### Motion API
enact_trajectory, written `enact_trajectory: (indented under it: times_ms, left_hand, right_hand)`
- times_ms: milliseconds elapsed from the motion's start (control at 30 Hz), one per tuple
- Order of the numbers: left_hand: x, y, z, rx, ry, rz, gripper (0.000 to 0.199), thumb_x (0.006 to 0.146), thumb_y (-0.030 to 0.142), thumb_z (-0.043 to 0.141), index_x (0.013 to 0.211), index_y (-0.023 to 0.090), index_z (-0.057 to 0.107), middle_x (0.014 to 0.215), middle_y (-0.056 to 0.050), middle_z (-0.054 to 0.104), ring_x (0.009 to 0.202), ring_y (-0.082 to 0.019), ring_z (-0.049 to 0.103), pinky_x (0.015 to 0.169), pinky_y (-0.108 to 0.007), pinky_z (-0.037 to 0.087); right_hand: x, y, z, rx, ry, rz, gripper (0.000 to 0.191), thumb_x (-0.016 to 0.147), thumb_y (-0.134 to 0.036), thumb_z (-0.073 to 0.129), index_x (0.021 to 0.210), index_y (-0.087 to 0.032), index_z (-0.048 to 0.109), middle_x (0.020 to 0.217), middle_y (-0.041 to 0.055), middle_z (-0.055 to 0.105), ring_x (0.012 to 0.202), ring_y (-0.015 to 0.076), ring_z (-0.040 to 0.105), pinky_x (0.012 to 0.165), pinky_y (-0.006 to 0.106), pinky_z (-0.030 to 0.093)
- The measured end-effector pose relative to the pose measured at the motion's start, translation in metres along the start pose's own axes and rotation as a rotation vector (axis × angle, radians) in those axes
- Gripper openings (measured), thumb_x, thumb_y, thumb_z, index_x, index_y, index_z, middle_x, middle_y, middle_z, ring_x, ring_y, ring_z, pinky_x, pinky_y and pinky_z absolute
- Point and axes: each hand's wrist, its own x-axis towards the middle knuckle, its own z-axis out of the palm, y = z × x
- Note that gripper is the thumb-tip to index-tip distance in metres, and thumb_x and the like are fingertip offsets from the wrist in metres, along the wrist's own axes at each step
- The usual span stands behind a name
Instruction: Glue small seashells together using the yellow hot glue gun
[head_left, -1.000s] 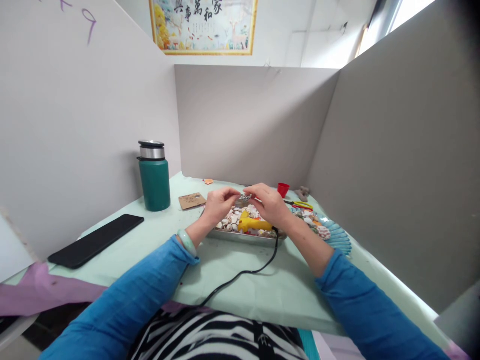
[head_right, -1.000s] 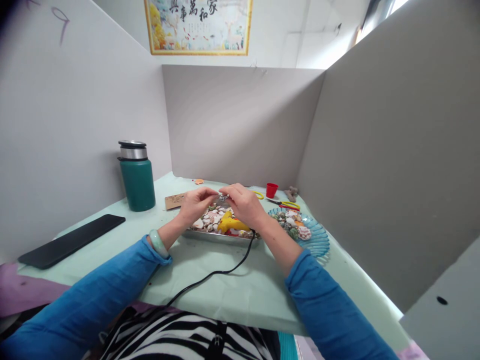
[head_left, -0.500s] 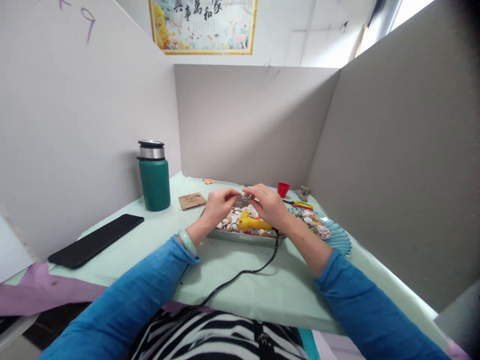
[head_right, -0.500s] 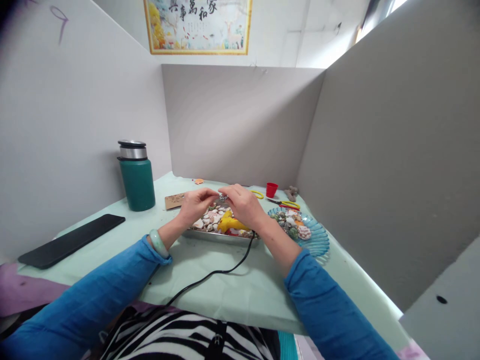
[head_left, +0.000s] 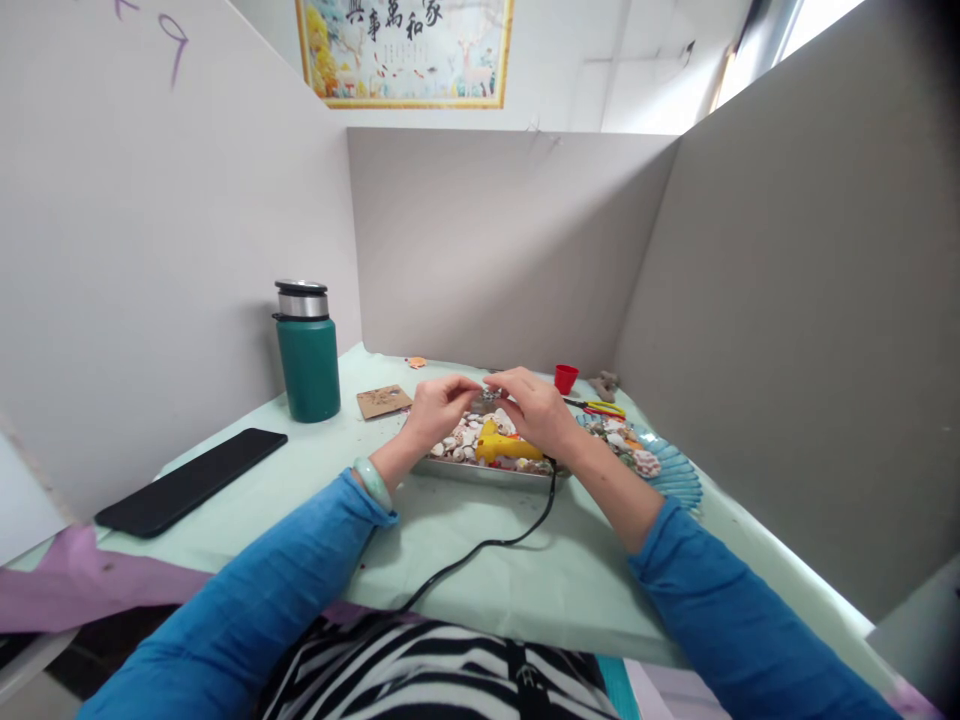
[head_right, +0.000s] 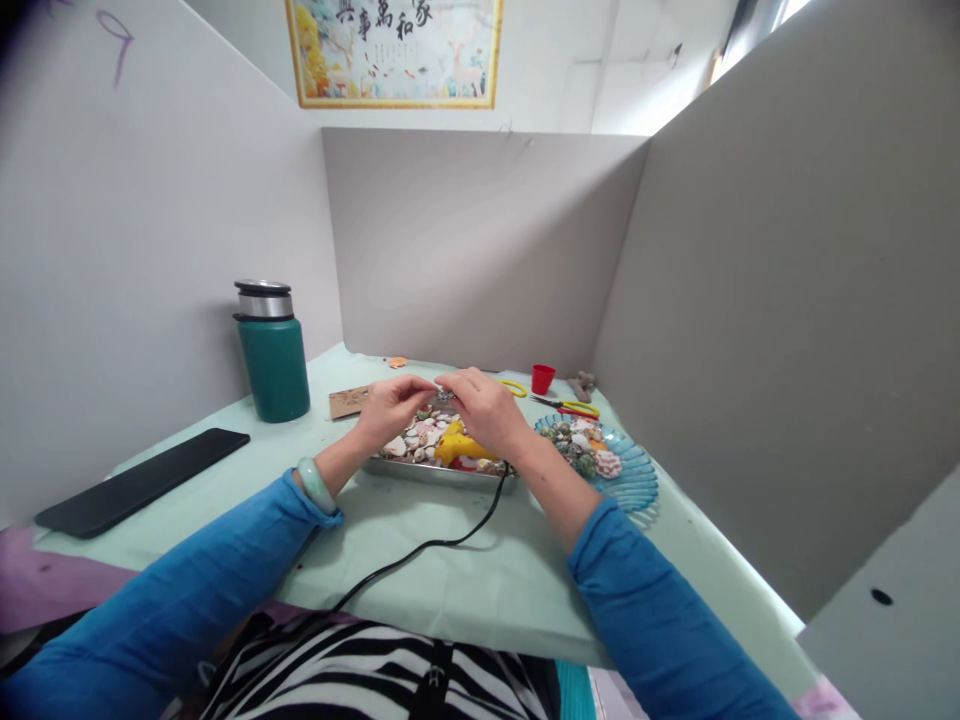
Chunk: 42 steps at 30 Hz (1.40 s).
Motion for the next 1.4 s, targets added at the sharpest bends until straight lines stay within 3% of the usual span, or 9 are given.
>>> enact_trajectory:
  times_ms: [400,500,600,733,933,1100,1267,1400]
  left_hand:
    - [0.001,-0.002,0.001,-0.014,0.016,0.016,0.014,0.076,0.023,0.056,0.080,0.018,0.069,0.063,0.000,0.065,0.053,-0.011,0.053,0.052,-0.021,0.042]
    - [0.001,-0.001,0.001,-0.033,0.041,0.004,0.014,0.077,0.026,0.057,0.080,0.018,0.068,0.065,-0.001,0.066,0.055,-0.011,0.055,0.055,-0.022,0.044]
    - [0.001,-0.001,0.002,-0.051,0.093,-0.012,0.017,0.078,0.031,0.057,0.081,0.018,0.067,0.067,-0.002,0.066,0.060,-0.013,0.059,0.058,-0.023,0.046]
    - [0.000,0.000,0.002,-0.010,0.143,0.015,0.019,0.079,0.034,0.058,0.082,0.018,0.068,0.074,-0.004,0.069,0.064,-0.014,0.061,0.063,-0.025,0.047]
    - [0.001,0.001,0.001,0.025,0.138,0.033,0.017,0.080,0.032,0.057,0.083,0.019,0.068,0.073,-0.003,0.069,0.062,-0.013,0.060,0.062,-0.024,0.047]
    - [0.000,0.002,0.000,0.036,0.142,0.066,0.016,0.080,0.030,0.057,0.084,0.019,0.068,0.077,-0.004,0.070,0.066,-0.014,0.061,0.065,-0.025,0.048]
    - [-0.001,0.004,0.000,0.019,0.120,0.155,0.013,0.081,0.024,0.056,0.085,0.018,0.067,0.083,-0.005,0.070,0.075,-0.015,0.063,0.073,-0.027,0.049]
    - [0.000,0.004,0.001,0.030,0.129,0.215,0.012,0.081,0.019,0.054,0.085,0.018,0.065,0.085,-0.005,0.069,0.078,-0.015,0.063,0.075,-0.027,0.050]
  right_hand:
    - [0.000,-0.003,0.004,-0.033,0.026,0.016,0.029,0.086,-0.010,0.042,0.110,-0.020,0.054,0.101,0.0092,0.063,0.095,0.0198,0.057,0.081,0.034,0.047]
    - [-0.001,-0.004,0.005,-0.066,0.080,0.099,0.022,0.086,-0.015,0.045,0.105,-0.020,0.055,0.101,0.0101,0.061,0.089,0.0193,0.058,0.076,0.032,0.047]
    - [-0.003,-0.002,0.007,-0.088,0.125,0.263,0.014,0.084,-0.023,0.052,0.097,-0.019,0.055,0.088,0.0077,0.062,0.076,0.0179,0.058,0.068,0.029,0.045]
    - [-0.005,0.000,0.012,-0.052,0.042,0.424,0.015,0.081,-0.027,0.058,0.093,-0.020,0.055,0.075,0.0022,0.064,0.066,0.0158,0.058,0.062,0.026,0.042]
    - [-0.003,-0.006,0.013,0.041,-0.045,0.450,0.027,0.077,-0.037,0.064,0.097,-0.021,0.055,0.076,0.0015,0.068,0.063,0.0148,0.059,0.059,0.025,0.039]
    - [-0.002,-0.006,0.013,0.025,-0.060,0.481,0.030,0.079,-0.049,0.059,0.084,-0.020,0.060,0.069,0.0023,0.067,0.060,0.0149,0.058,0.058,0.025,0.037]
    - [-0.003,-0.003,0.016,0.044,-0.058,0.491,0.023,0.080,-0.042,0.057,0.075,-0.020,0.062,0.065,0.0010,0.064,0.059,0.0135,0.055,0.057,0.025,0.035]
    - [-0.001,-0.003,0.016,0.193,-0.089,0.532,0.021,0.076,-0.040,0.061,0.075,-0.019,0.062,0.063,-0.0007,0.062,0.056,0.0120,0.052,0.054,0.023,0.036]
